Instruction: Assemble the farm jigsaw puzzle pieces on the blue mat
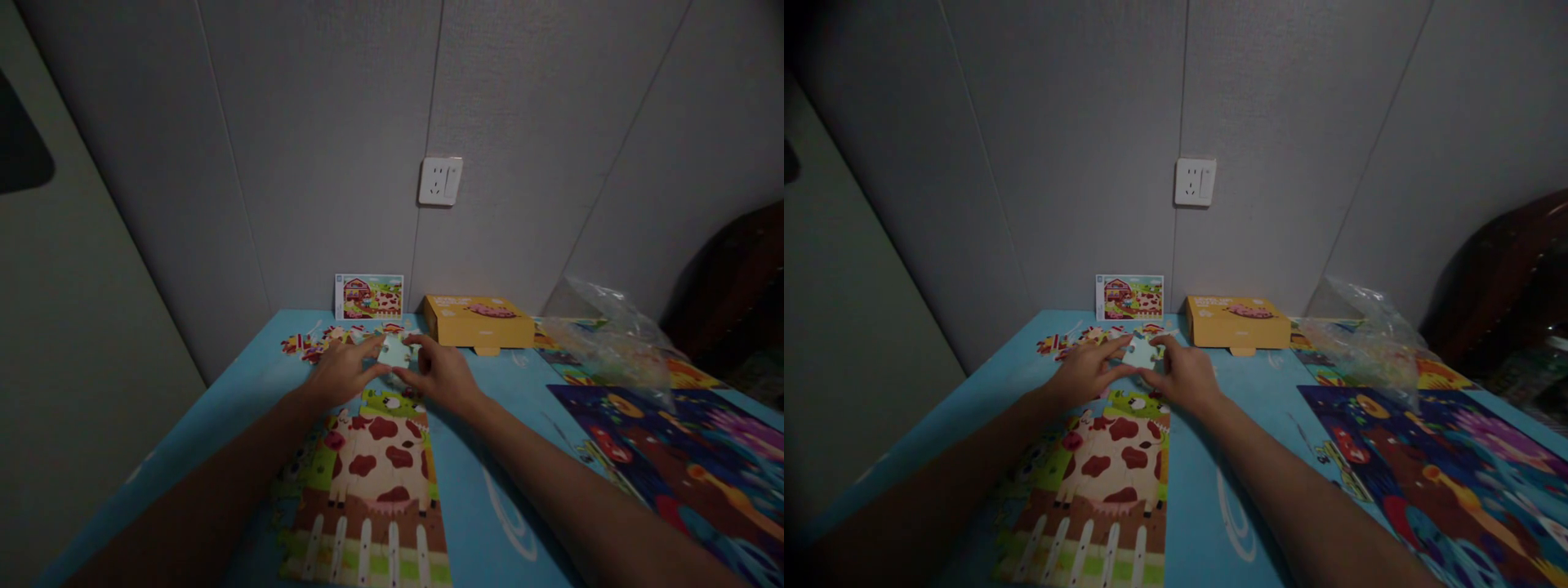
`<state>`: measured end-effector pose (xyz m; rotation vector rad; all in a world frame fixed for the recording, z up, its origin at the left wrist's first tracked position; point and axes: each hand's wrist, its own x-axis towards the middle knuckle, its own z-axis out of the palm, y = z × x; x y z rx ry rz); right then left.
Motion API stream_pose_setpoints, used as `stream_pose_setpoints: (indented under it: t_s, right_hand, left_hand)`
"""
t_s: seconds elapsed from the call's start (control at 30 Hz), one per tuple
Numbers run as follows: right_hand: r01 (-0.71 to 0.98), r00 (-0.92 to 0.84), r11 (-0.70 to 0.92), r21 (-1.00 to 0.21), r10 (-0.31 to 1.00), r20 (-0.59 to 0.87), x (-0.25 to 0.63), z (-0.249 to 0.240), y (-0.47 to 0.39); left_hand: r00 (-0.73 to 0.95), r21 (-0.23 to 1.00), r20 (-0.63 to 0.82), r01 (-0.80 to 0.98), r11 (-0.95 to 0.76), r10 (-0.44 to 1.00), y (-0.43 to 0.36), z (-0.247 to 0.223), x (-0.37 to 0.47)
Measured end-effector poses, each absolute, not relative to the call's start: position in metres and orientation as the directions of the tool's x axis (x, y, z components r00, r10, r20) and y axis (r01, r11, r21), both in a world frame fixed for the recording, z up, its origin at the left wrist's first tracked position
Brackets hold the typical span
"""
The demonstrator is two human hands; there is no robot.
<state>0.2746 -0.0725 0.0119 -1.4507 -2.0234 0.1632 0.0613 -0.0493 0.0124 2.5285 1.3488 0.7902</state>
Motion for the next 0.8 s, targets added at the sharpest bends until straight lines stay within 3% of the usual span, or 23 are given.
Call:
stream_pose_setpoints:
  t_s: [0.1, 0.23, 0.33, 0.43, 0.6, 0.8]
  right_hand:
    - [0.786, -0.178, 0.407, -0.466, 0.870, 0.459, 0.272, 0.011, -0.075]
    - [0.745, -0.138, 0.427, -0.512, 0.851, 0.507, 0.276, 0.010, -0.074]
    - [0.666, -0.216, 0.505, -0.549, 0.835, 0.506, 0.275, 0.008, -0.076]
    - [0.597, -0.277, 0.524, -0.607, 0.845, 0.457, 0.269, 0.006, -0.079]
    - [0.509, -0.176, 0.447, -0.736, 0.890, 0.420, 0.266, -0.002, -0.075]
    - [0.396, -0.137, 0.354, -0.847, 0.935, 0.327, 0.266, -0.012, -0.068]
  left_hand:
    - [0.418, 0.431, 0.457, 0.668, -0.607, 0.785, -0.052, 0.009, 0.065]
    - [0.462, 0.332, 0.616, 0.583, -0.742, 0.639, -0.051, 0.010, 0.063]
    - [0.534, 0.271, 0.592, 0.574, -0.773, 0.604, -0.049, 0.013, 0.060]
    - [0.521, 0.306, 0.523, 0.624, -0.719, 0.675, -0.050, 0.014, 0.061]
    - [0.441, 0.381, 0.462, 0.685, -0.621, 0.770, -0.051, 0.011, 0.062]
    - [0.531, 0.311, 0.537, 0.598, -0.738, 0.656, -0.044, 0.005, 0.059]
